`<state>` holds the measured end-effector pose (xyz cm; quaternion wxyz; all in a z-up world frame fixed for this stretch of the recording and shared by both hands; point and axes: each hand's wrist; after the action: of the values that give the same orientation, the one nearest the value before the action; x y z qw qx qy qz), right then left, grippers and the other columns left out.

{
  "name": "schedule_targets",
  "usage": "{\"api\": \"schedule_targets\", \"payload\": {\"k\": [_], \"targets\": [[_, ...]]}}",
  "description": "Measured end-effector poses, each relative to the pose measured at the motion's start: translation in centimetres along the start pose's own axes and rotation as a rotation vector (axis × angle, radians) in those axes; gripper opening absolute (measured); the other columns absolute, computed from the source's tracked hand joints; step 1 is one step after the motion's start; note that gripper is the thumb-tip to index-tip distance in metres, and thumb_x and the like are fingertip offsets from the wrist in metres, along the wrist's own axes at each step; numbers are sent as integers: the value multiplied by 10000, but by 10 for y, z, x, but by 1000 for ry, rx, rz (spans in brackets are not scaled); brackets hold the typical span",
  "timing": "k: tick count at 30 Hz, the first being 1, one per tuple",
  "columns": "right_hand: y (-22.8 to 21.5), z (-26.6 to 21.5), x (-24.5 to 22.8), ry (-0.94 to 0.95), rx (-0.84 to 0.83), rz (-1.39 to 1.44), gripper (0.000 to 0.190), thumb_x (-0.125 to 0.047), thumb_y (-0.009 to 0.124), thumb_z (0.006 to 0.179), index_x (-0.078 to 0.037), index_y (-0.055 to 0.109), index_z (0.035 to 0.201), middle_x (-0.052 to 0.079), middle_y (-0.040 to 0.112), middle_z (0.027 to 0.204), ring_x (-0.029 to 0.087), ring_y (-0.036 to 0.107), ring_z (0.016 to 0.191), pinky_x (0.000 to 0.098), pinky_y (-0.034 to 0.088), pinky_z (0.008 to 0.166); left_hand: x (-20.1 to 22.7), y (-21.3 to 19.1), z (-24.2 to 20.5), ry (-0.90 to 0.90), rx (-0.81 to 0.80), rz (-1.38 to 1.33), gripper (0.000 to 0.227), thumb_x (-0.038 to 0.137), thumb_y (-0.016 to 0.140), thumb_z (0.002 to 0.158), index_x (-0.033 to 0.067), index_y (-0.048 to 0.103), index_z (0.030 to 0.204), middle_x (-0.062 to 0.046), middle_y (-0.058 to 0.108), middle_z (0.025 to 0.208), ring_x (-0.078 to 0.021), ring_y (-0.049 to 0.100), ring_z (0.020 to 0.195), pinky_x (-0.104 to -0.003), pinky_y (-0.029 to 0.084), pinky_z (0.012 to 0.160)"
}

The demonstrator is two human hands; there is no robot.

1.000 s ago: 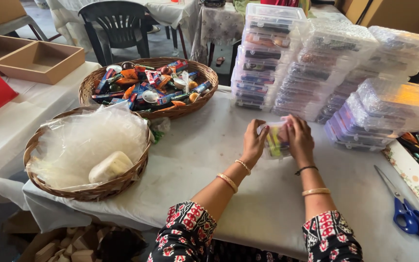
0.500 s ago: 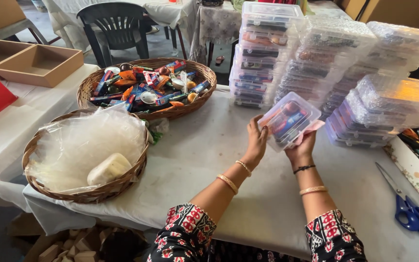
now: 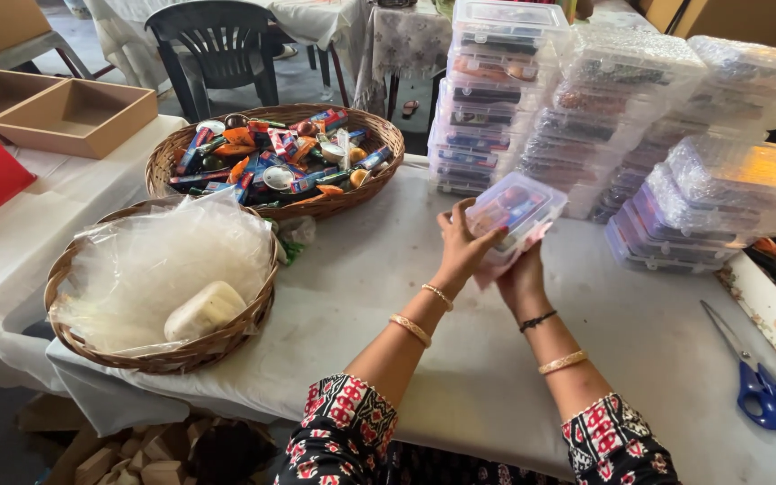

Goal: The recorder is sorting and packaging small jewelry items into plastic containers and then wrapping them in bubble wrap.

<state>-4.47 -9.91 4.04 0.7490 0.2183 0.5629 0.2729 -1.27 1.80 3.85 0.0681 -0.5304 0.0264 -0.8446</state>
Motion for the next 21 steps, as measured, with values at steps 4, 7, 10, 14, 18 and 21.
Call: {"api": "schedule_targets", "payload": {"k": [4, 7, 10, 14, 18, 21], "targets": [[-57, 18, -11, -55, 78, 77, 690, -627, 323, 1028, -142, 411, 1512, 88, 527, 1482, 298, 530, 1350, 476, 450, 1144, 25, -10, -2, -46, -126, -222, 912, 404, 869, 699, 162, 427, 1459, -183, 348, 1337, -394, 480, 1280, -469, 505, 1084], [-61, 20, -26, -83, 85, 33, 679, -619, 314, 1022, -140, 452, 1483, 75, 562, 1457, 283, 553, 1326, 457, 460, 1127, 23, -15, 1, 29, -191, -164, 903, 320, 900, 704, 185, 448, 1474, -182, 376, 1334, -370, 493, 1272, -427, 497, 1105], [-54, 15, -51, -148, 52, -188, 656, -593, 326, 1035, -120, 506, 1452, 51, 590, 1435, 236, 557, 1320, 397, 449, 1129, 21, -23, 6, -7, -320, -206, 912, 292, 907, 690, 203, 451, 1475, -179, 352, 1336, -382, 490, 1253, -425, 480, 1121], [-78, 15, -75, -170, 69, -459, 580, -513, 402, 1038, -105, 570, 1414, 12, 623, 1383, 176, 566, 1279, 333, 448, 1102, 13, -28, 12, -63, -386, -153, 956, 269, 933, 643, 200, 449, 1465, -188, 375, 1323, -380, 495, 1233, -415, 473, 1097], [-141, 29, -57, -102, 222, -658, 439, -368, 650, 1005, -79, 624, 1334, 31, 653, 1264, 182, 607, 1131, 355, 501, 989, -16, -16, 13, -99, -163, -134, 991, 279, 911, 657, 158, 371, 1480, -196, 355, 1346, -370, 511, 1215, -399, 501, 1062], [-127, 21, -58, -175, 338, -1108, 431, -421, 691, 1002, -36, 691, 1195, 136, 712, 1137, 268, 675, 1015, 398, 529, 902, -49, 0, 14, -90, -97, -117, 916, 281, 890, 747, 101, 365, 1476, -220, 382, 1371, -388, 508, 1236, -416, 487, 1072]]}}
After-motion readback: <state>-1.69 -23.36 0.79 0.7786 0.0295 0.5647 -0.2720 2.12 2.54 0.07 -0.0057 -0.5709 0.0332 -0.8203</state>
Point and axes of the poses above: each hand's wrist, its own z-axis towards the middle knuckle, its own y-axis out of the palm, x = y × z
